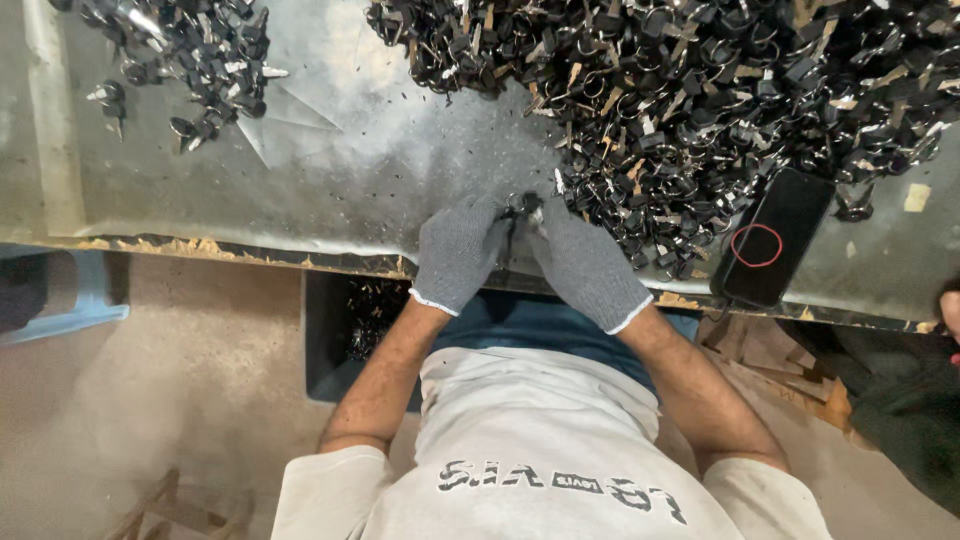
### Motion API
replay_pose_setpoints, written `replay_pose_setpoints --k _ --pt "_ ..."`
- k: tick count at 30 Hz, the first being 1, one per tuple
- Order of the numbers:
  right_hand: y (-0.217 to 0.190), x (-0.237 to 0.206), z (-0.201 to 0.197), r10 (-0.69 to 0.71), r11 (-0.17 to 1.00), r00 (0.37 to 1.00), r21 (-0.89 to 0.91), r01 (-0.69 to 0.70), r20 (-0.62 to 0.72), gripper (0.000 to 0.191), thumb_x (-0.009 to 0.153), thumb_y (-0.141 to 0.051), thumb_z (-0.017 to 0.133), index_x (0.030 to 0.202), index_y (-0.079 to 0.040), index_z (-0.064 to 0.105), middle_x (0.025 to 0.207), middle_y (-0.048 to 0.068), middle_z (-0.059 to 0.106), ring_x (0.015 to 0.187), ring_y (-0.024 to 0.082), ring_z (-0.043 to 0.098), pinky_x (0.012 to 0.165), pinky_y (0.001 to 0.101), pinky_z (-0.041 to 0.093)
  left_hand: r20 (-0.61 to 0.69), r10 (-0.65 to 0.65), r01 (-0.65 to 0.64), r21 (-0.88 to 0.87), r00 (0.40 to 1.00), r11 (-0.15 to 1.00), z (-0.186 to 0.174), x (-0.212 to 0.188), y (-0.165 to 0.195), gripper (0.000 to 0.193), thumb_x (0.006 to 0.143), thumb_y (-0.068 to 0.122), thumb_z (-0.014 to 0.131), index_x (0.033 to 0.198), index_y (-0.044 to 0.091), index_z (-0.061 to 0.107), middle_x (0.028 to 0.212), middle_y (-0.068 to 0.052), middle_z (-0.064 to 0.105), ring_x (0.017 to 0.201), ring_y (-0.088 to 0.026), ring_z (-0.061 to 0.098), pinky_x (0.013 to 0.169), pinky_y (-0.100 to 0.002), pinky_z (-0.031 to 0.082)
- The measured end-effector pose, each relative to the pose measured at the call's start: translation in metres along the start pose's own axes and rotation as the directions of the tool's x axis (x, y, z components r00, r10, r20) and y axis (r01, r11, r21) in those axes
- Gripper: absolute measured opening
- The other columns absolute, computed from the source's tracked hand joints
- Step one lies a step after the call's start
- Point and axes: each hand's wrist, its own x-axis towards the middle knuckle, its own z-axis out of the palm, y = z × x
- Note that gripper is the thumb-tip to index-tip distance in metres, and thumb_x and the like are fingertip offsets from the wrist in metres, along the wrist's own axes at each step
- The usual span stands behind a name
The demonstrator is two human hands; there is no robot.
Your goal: The person wearing gray gloves picks small black metal hook-shaped parts one at a time from a large pile on the workbench, turns and checks each part in both hands, and drops it into a bin below the bench edge. The sorting continues steadily across the whole episode.
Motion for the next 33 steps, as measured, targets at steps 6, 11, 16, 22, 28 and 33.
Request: replay_pose_setpoints --k 6,11,16,22,28,33 --pt "-0.009 0.004 0.017 -0.13 0.968 0.977 -0.236 0.088 -0.17 0.016 0.103 -0.017 0.057 0.112 -0.004 0.054 0.08 0.018 0.069 0.073 0.035 0.071 0.058 0.0459 0.057 0.015 0.065 -0.066 0.092 0.998 0.994 0.01 -0.008 -0.001 0.015 0.092 0.011 0.07 0.106 0.009 0.064 0.096 -0.011 0.066 0.087 -0.034 0.067 0.077 -0.046 0.052" --pt "0.002 0.005 0.01 -0.182 0.967 0.971 -0.206 0.149 -0.154 0.038 0.098 -0.024 0.062 0.126 0.002 0.057 0.074 0.015 0.067 0.064 0.033 0.07 0.047 0.0445 0.054 0.024 -0.017 0.016 0.024 1.0 1.0 0.004 -0.005 0.0 0.048 0.086 0.012 0.07 0.132 0.001 0.062 0.106 -0.017 0.069 0.091 -0.037 0.067 0.079 -0.046 0.053" --pt "-0.004 -0.006 0.034 -0.163 0.916 0.979 -0.389 0.103 -0.123 0.027 0.098 -0.021 0.061 0.116 -0.002 0.057 0.094 0.017 0.069 0.08 0.032 0.073 0.053 0.0429 0.059 0.026 0.064 -0.066 0.067 0.998 0.996 0.01 -0.015 0.0 0.042 0.085 0.005 0.066 0.127 0.009 0.062 0.111 -0.015 0.069 0.103 -0.035 0.068 0.088 -0.046 0.054" --pt "0.001 0.008 0.014 -0.257 0.965 0.948 -0.108 0.24 -0.187 0.043 0.09 -0.022 0.063 0.118 0.007 0.048 0.089 0.024 0.07 0.077 0.044 0.071 0.062 0.0513 0.058 0.062 0.102 -0.101 -0.024 0.993 0.995 0.012 -0.013 0.0 0.043 0.085 0.004 0.064 0.128 0.006 0.06 0.112 -0.016 0.069 0.101 -0.036 0.068 0.087 -0.047 0.054" --pt "0.005 0.012 -0.005 0.033 0.976 0.999 0.216 -0.028 -0.019 0.052 0.1 -0.029 0.058 0.135 0.006 0.043 0.09 0.028 0.073 0.08 0.044 0.073 0.066 0.0513 0.058 -0.026 -0.129 0.121 -0.197 0.991 0.973 0.006 -0.013 0.008 0.051 0.086 0.013 0.07 0.134 0.002 0.058 0.091 -0.006 0.071 0.076 -0.031 0.07 0.07 -0.044 0.055" --pt "-0.003 -0.013 0.008 -0.141 0.986 0.982 -0.103 0.128 -0.129 0.058 0.095 -0.023 0.06 0.14 0.009 0.043 0.106 0.029 0.069 0.072 0.043 0.071 0.055 0.0502 0.058 -0.07 -0.03 0.038 0.116 0.997 0.992 0.009 -0.02 0.012 0.014 0.089 0.018 0.075 0.099 0.013 0.068 0.086 -0.009 0.065 0.073 -0.032 0.067 0.065 -0.046 0.052"
